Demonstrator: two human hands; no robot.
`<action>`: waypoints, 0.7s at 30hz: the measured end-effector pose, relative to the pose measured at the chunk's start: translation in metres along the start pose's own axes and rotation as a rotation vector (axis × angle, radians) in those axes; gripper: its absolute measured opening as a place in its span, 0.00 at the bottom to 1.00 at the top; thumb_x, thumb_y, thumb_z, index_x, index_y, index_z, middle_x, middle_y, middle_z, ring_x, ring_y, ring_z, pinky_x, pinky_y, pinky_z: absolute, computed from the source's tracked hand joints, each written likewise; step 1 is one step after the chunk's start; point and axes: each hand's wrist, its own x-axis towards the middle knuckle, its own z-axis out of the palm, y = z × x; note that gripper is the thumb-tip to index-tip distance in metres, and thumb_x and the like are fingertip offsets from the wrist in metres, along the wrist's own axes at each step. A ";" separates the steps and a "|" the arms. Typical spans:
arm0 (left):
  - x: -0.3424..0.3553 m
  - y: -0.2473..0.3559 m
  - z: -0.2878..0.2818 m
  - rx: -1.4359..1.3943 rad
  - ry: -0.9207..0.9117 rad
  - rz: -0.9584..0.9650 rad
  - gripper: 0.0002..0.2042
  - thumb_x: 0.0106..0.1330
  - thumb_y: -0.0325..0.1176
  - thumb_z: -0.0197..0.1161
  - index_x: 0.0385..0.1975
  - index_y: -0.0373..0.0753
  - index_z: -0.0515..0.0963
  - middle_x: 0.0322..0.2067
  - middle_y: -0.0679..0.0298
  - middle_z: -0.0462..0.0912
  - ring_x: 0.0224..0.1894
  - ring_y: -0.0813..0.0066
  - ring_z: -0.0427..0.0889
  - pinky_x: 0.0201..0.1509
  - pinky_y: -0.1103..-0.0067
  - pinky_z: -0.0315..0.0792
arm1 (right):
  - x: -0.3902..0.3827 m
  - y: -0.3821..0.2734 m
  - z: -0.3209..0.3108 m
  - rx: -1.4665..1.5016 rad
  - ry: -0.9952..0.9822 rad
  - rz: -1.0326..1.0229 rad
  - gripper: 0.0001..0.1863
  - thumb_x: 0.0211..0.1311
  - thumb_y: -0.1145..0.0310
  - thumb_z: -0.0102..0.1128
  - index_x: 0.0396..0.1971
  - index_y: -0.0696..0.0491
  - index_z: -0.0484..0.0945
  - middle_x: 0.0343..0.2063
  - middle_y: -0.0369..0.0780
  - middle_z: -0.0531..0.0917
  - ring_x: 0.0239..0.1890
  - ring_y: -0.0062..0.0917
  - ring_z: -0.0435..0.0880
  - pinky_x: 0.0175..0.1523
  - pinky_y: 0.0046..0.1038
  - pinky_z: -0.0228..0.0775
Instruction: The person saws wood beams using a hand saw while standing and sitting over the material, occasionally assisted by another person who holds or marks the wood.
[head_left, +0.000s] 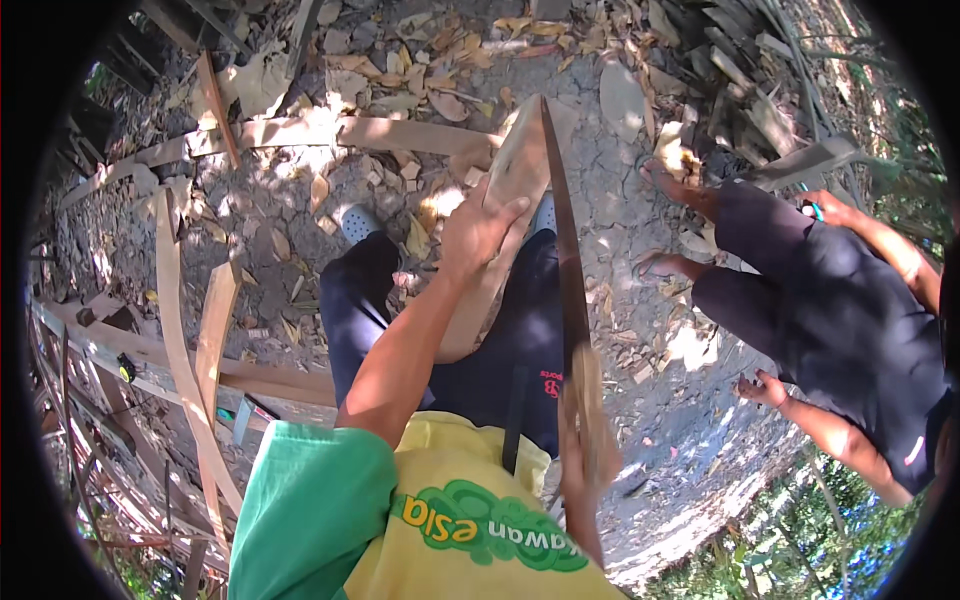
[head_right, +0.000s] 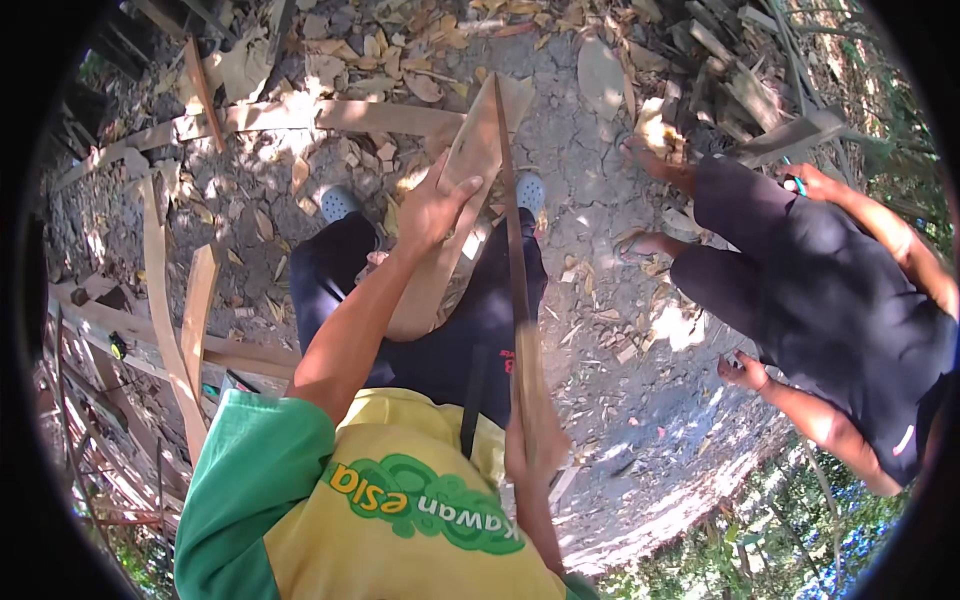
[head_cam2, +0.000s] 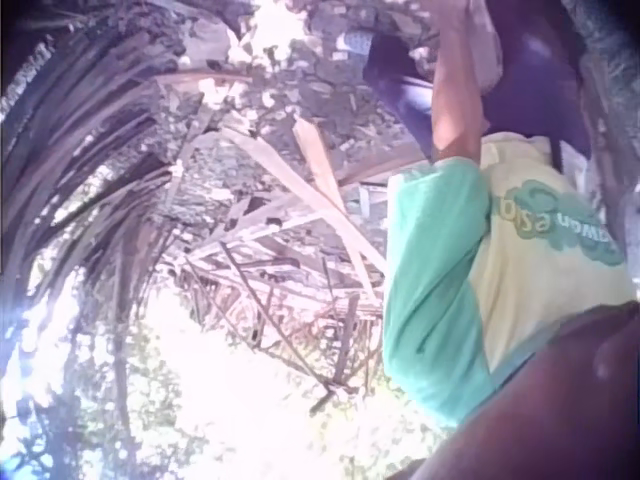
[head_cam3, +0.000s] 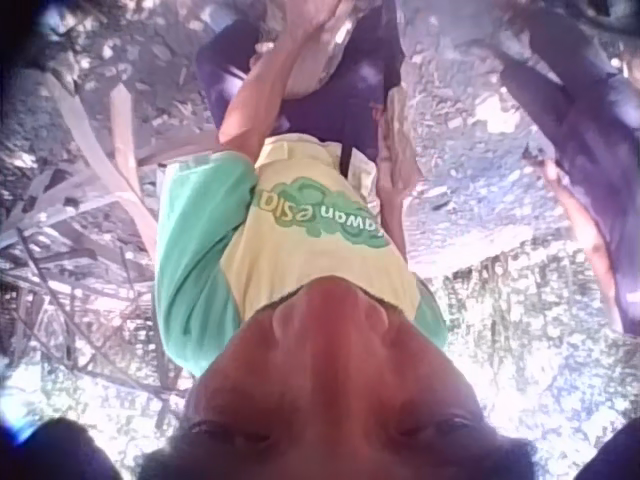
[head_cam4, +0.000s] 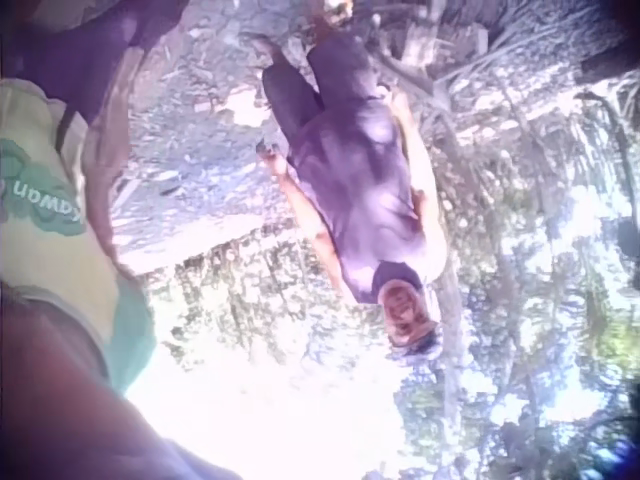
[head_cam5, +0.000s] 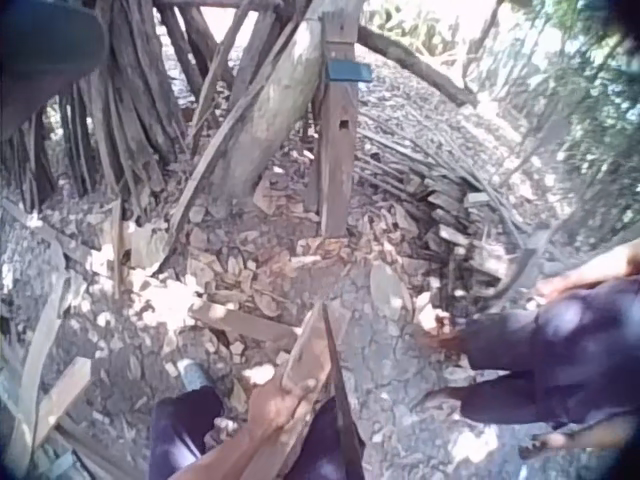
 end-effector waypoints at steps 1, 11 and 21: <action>0.002 0.000 0.004 0.000 0.002 -0.006 0.47 0.59 0.66 0.64 0.71 0.36 0.66 0.55 0.42 0.82 0.60 0.45 0.79 0.64 0.64 0.71 | 0.002 -0.001 0.000 -0.049 0.006 -0.013 0.24 0.70 0.65 0.59 0.64 0.54 0.76 0.57 0.47 0.83 0.58 0.37 0.84 0.57 0.34 0.77; 0.003 0.002 0.002 0.010 -0.089 0.024 0.46 0.59 0.70 0.60 0.70 0.40 0.69 0.53 0.41 0.83 0.57 0.45 0.82 0.59 0.62 0.74 | 0.204 -0.031 0.058 -0.124 0.470 -0.631 0.13 0.64 0.64 0.62 0.41 0.58 0.84 0.32 0.53 0.85 0.33 0.50 0.85 0.41 0.44 0.75; 0.006 0.007 0.016 0.080 -0.017 0.044 0.49 0.58 0.71 0.61 0.73 0.40 0.62 0.52 0.41 0.83 0.57 0.44 0.81 0.59 0.60 0.74 | 0.178 -0.050 0.054 0.133 0.287 -0.041 0.18 0.62 0.62 0.64 0.48 0.57 0.82 0.40 0.48 0.87 0.40 0.40 0.87 0.47 0.41 0.76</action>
